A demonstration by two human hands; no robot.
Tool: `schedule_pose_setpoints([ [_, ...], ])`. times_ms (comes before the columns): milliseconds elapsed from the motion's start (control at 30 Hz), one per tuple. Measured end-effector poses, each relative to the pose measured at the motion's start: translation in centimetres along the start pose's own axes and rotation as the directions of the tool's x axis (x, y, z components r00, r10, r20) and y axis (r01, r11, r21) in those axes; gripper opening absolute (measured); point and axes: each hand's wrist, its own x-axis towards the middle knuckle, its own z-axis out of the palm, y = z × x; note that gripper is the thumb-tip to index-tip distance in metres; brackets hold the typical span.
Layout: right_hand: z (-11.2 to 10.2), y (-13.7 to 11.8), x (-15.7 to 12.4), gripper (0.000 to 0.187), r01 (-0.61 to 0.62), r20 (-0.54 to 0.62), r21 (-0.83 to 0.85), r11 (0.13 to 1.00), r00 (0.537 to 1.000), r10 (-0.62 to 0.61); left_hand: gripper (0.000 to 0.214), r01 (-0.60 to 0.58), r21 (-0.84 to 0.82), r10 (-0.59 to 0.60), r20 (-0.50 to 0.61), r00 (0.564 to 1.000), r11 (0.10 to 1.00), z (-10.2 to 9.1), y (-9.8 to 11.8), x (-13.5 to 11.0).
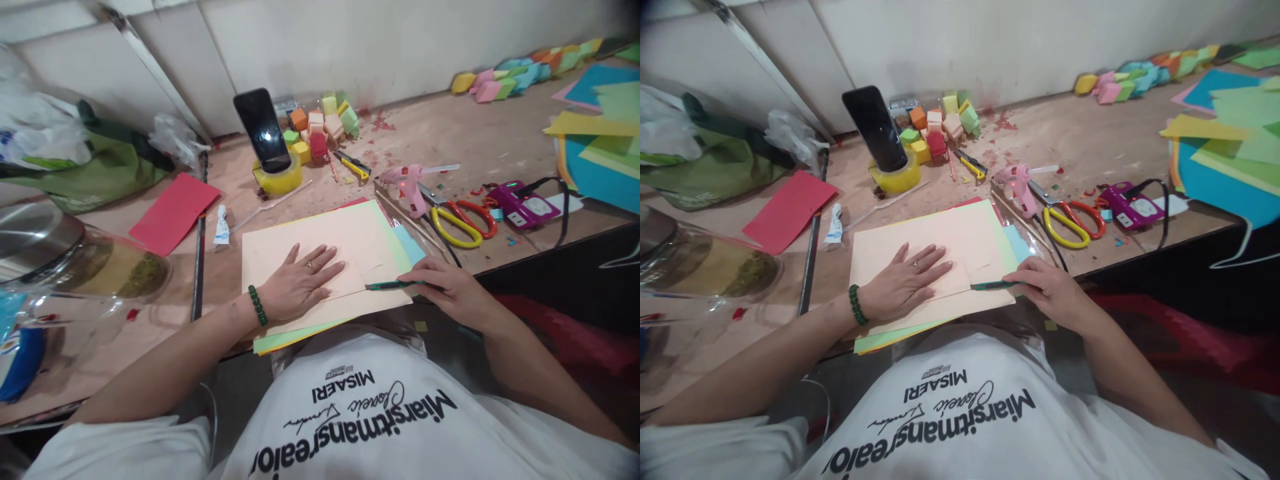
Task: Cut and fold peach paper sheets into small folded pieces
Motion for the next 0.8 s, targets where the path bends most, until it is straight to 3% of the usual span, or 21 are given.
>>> schedule_pose_setpoints([
  [200,0.5,0.0,-0.4,0.021,0.032,-0.051,-0.012,0.999,0.998,-0.032,0.055,-0.006,-0.016,0.006,-0.013,1.000,1.000,0.1,0.0,0.1],
  [533,0.7,-0.4,-0.2,0.022,-0.020,-0.047,-0.045,0.999,0.999,0.018,0.055,-0.001,-0.007,0.001,-0.013,1.000,1.000,0.1,0.3,0.1],
  [800,-0.6,0.5,-0.7,0.022,-0.074,-0.119,-0.058,0.996,0.991,0.066,0.059,0.040,0.020,-0.039,-0.050,0.998,0.999,0.3,2.2,2.6],
])
